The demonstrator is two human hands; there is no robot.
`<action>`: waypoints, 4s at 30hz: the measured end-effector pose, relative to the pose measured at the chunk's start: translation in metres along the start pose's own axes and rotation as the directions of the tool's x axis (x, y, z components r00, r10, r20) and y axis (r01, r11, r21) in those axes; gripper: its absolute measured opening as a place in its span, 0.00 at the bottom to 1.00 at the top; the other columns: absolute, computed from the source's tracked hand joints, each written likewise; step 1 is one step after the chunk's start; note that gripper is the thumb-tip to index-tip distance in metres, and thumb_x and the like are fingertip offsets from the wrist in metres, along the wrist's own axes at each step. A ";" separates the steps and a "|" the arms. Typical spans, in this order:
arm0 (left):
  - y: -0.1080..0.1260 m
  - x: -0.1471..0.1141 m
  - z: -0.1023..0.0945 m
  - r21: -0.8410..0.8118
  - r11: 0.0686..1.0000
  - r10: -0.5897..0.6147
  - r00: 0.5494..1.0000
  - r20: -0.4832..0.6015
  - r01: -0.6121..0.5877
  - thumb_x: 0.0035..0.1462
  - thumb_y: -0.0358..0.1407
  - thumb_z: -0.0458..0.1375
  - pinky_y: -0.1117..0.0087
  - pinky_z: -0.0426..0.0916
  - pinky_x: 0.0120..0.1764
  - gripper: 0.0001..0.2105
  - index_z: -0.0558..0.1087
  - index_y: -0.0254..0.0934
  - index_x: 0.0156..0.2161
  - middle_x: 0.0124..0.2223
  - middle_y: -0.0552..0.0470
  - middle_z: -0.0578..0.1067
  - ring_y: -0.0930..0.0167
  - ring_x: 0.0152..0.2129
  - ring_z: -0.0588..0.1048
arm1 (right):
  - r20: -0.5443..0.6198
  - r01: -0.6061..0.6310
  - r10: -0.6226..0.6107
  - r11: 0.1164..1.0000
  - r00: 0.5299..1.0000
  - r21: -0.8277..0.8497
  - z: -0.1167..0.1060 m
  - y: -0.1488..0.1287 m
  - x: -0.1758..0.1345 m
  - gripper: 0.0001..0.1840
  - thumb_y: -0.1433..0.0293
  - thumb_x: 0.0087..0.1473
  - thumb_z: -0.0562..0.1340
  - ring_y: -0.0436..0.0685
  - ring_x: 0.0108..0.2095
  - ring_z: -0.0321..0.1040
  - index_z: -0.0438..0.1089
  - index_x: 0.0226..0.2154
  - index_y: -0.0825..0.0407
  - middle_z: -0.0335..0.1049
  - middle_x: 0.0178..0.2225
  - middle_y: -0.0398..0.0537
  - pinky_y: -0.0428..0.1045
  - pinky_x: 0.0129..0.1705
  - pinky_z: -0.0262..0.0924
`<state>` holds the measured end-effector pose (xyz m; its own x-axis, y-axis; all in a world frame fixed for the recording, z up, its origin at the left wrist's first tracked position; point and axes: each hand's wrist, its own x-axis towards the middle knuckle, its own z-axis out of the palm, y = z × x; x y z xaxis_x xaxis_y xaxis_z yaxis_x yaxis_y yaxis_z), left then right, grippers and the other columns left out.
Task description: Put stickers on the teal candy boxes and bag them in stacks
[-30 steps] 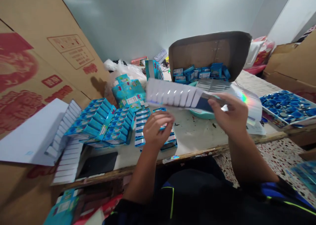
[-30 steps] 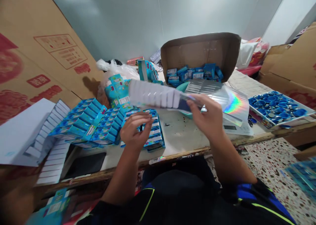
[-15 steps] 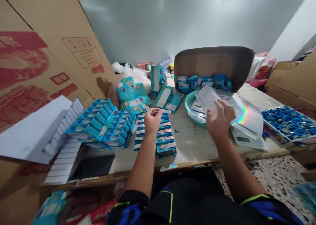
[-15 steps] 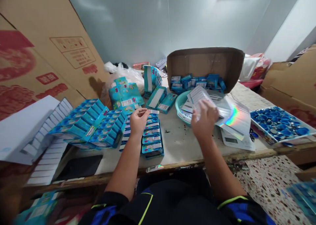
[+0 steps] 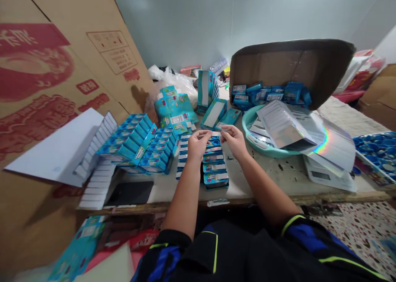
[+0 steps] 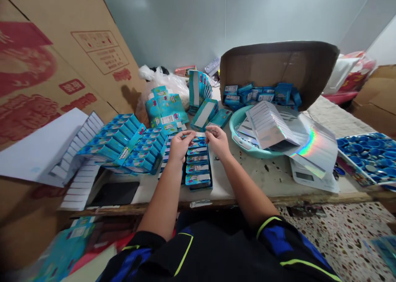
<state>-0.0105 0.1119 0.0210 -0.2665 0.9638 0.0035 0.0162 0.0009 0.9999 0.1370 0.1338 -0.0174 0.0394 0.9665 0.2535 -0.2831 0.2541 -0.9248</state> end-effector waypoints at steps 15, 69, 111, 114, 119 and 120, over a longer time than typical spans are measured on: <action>-0.003 -0.013 0.005 0.779 0.578 0.333 0.942 0.045 -0.242 0.58 0.38 0.65 0.58 0.70 0.50 0.05 0.80 0.40 0.33 0.45 0.42 0.81 0.56 0.46 0.77 | -0.074 -0.123 0.120 0.992 0.990 -0.039 -0.009 0.029 -0.008 0.14 0.66 0.46 0.62 0.49 0.20 0.58 0.67 0.38 0.48 0.63 0.18 0.34 0.48 0.25 0.55; 0.003 -0.024 0.013 0.532 0.836 0.127 0.991 0.046 -0.132 0.62 0.34 0.62 0.64 0.72 0.44 0.16 0.69 0.44 0.54 0.29 0.58 0.78 0.68 0.29 0.78 | -0.200 0.046 -0.047 0.999 0.979 -0.007 -0.008 0.025 -0.016 0.08 0.65 0.47 0.62 0.50 0.24 0.66 0.72 0.33 0.48 0.70 0.24 0.38 0.49 0.29 0.63; 0.007 -0.015 0.021 0.946 0.310 0.095 0.993 0.065 -0.091 0.62 0.30 0.51 0.47 0.62 0.61 0.22 0.71 0.38 0.60 0.60 0.33 0.71 0.48 0.58 0.72 | 0.076 0.302 -0.327 0.726 0.942 -0.618 -0.051 -0.038 -0.056 0.11 0.69 0.63 0.55 0.60 0.42 0.71 0.73 0.42 0.45 0.74 0.39 0.49 0.57 0.49 0.64; 0.006 -0.013 0.018 0.929 0.353 0.119 0.990 0.072 -0.110 0.61 0.29 0.51 0.44 0.63 0.61 0.22 0.70 0.38 0.60 0.59 0.33 0.72 0.47 0.57 0.73 | -0.117 0.206 -0.577 0.464 0.808 -0.862 -0.104 -0.083 -0.071 0.11 0.65 0.64 0.58 0.64 0.53 0.69 0.72 0.47 0.45 0.72 0.46 0.53 0.64 0.60 0.59; 0.000 -0.009 0.014 0.785 0.586 0.335 0.942 -0.009 -0.200 0.62 0.31 0.51 0.50 0.71 0.53 0.27 0.61 0.35 0.66 0.56 0.34 0.72 0.53 0.52 0.75 | -0.347 -0.294 -0.412 0.188 0.842 -0.937 -0.179 -0.100 -0.064 0.37 0.56 0.55 0.64 0.77 0.65 0.56 0.62 0.63 0.50 0.61 0.64 0.65 0.77 0.66 0.39; -0.001 -0.009 0.013 0.749 0.614 0.397 0.917 -0.022 -0.248 0.62 0.32 0.51 0.53 0.72 0.52 0.27 0.60 0.35 0.66 0.56 0.35 0.71 0.55 0.51 0.76 | -0.360 -0.322 -0.344 0.165 0.867 -0.932 -0.186 -0.096 -0.061 0.39 0.55 0.54 0.64 0.77 0.63 0.58 0.62 0.64 0.51 0.64 0.63 0.66 0.77 0.65 0.40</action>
<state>0.0043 0.1068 0.0197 -0.2593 0.8787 0.4009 0.7981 -0.0388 0.6013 0.3396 0.0565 0.0031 0.4766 0.7636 0.4356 0.8339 -0.2358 -0.4989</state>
